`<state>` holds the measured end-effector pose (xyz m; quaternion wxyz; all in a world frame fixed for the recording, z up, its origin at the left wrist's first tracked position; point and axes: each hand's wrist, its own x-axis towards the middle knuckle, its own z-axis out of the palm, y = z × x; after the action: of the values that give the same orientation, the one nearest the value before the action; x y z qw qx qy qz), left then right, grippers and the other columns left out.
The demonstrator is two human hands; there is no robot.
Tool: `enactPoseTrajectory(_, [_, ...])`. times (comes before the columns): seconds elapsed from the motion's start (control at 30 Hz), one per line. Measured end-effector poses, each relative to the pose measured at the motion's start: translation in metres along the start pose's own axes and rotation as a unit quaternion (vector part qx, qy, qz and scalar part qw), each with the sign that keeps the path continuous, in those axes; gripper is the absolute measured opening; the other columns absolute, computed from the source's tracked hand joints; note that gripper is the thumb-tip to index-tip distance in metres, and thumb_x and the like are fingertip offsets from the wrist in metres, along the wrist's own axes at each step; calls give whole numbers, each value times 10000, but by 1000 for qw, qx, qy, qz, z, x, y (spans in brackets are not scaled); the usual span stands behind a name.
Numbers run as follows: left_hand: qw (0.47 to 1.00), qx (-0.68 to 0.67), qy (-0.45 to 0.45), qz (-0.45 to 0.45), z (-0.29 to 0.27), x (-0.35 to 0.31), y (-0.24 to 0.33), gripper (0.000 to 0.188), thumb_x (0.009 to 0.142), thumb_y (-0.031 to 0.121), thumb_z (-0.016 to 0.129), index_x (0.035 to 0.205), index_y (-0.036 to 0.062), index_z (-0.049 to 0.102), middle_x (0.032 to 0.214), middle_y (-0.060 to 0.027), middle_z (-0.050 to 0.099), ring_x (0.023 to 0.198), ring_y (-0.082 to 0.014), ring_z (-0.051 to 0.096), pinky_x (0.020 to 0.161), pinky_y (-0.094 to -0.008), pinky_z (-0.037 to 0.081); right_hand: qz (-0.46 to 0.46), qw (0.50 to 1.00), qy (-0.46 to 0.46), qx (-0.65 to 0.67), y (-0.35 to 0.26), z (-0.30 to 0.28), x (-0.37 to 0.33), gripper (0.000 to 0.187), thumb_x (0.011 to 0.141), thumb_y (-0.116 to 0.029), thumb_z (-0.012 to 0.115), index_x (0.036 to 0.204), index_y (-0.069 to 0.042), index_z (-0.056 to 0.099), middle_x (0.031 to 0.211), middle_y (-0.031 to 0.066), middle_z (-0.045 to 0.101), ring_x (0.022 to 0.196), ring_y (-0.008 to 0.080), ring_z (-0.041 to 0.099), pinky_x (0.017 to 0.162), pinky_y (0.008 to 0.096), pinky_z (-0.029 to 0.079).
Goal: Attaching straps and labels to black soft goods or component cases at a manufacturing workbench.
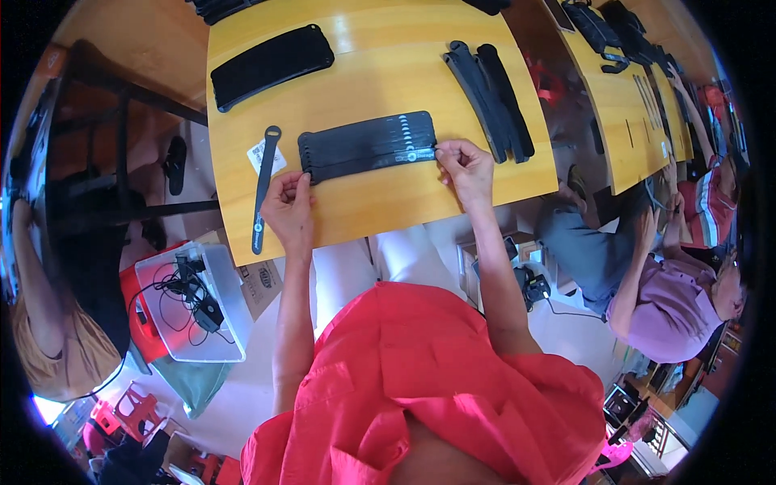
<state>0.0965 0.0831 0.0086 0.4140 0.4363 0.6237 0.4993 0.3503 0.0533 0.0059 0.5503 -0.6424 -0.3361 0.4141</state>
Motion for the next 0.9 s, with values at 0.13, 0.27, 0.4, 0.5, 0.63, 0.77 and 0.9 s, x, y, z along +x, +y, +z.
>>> enactPoseTrajectory(0.13, [1000, 18, -8, 2, -1, -1, 2, 62, 809, 34, 641, 835, -18, 618, 681, -14, 585, 549, -46, 513, 489, -179, 422, 2, 1000, -6, -4, -1, 0, 1, 67, 800, -3, 616, 854, 29, 637, 603, 28, 570, 457, 60, 498, 397, 189, 397])
enactPoseTrajectory(0.27, [1000, 23, -10, 5, -1, -1, 2, 67, 811, 42, 643, 833, -16, 618, 672, -12, 581, 542, -45, 506, 491, -177, 415, -5, 1000, -2, -16, -4, 0, 0, 67, 802, -3, 612, 853, 31, 639, 606, 30, 571, 467, 61, 505, 400, 191, 407])
enactPoseTrajectory(0.4, [1000, 20, -4, 3, -1, 0, -1, 71, 813, 46, 644, 833, -17, 617, 671, -11, 579, 541, -44, 506, 491, -176, 414, -13, 1000, 3, -25, -2, 1, 0, 72, 802, -4, 613, 856, 35, 640, 604, 31, 571, 469, 62, 506, 403, 193, 414])
enactPoseTrajectory(0.5, [1000, 15, -6, 4, -1, 0, -3, 75, 813, 48, 645, 830, -19, 615, 672, -12, 579, 543, -44, 507, 492, -174, 415, -18, 1000, 3, -26, -1, 1, 1, 78, 803, -4, 612, 863, 38, 640, 601, 33, 572, 475, 63, 510, 405, 194, 420])
enactPoseTrajectory(0.63, [1000, -4, -3, 7, 0, -1, -1, 78, 813, 48, 647, 828, -21, 614, 674, -13, 580, 547, -46, 509, 492, -173, 417, -14, 1000, 1, -27, -1, 1, 2, 81, 801, 1, 611, 866, 39, 641, 604, 36, 579, 484, 62, 519, 403, 196, 424])
enactPoseTrajectory(0.77, [1000, 1, -3, 11, 0, 0, -1, 76, 813, 44, 645, 826, -23, 613, 678, -17, 582, 549, -47, 510, 492, -175, 423, -10, 999, 11, -39, -3, 2, 1, 80, 799, 1, 616, 866, 37, 642, 609, 36, 584, 484, 63, 521, 400, 198, 427])
enactPoseTrajectory(0.9, [1000, 11, 2, 8, 1, -1, 0, 72, 812, 40, 642, 824, -24, 612, 677, -17, 582, 548, -47, 507, 491, -176, 425, -9, 999, 13, -42, -6, 5, 0, 79, 800, -3, 620, 866, 36, 643, 608, 34, 583, 484, 60, 519, 400, 196, 428])
